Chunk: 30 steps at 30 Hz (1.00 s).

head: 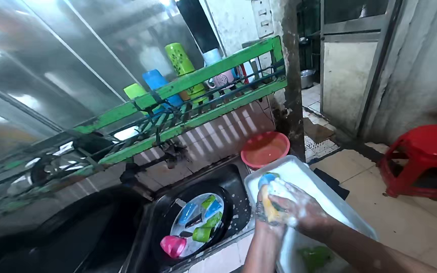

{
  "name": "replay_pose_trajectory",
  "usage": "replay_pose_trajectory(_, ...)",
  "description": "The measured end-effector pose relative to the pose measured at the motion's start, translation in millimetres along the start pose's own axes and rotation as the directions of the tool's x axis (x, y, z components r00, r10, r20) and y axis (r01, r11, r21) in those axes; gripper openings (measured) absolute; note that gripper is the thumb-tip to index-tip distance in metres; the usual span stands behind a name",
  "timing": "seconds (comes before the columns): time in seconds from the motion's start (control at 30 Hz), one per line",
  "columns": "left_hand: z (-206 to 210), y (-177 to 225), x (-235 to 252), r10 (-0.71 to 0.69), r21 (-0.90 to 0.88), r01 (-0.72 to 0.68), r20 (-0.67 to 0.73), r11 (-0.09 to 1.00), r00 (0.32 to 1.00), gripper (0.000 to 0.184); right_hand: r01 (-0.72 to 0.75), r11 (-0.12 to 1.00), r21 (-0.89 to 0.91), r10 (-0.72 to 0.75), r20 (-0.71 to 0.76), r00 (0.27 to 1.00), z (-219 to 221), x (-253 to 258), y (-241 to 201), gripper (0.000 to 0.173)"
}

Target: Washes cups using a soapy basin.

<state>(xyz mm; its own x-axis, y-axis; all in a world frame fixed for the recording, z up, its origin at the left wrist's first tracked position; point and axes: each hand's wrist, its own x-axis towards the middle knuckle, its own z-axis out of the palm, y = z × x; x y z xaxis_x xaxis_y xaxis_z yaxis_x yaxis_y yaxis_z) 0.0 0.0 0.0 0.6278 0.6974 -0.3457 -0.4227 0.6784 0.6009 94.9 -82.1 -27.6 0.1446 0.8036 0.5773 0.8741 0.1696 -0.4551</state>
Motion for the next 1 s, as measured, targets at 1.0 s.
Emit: replay_pose_trajectory(1.0, -17.9, 70.1, 32.6, 0.317, 0.639, -0.307, 0.103, 0.705, 0.943, 0.042, -0.676, 0.614, 0.407, 0.573, 0.361, 0.736, -43.3, 47.8, -38.6, 0.024)
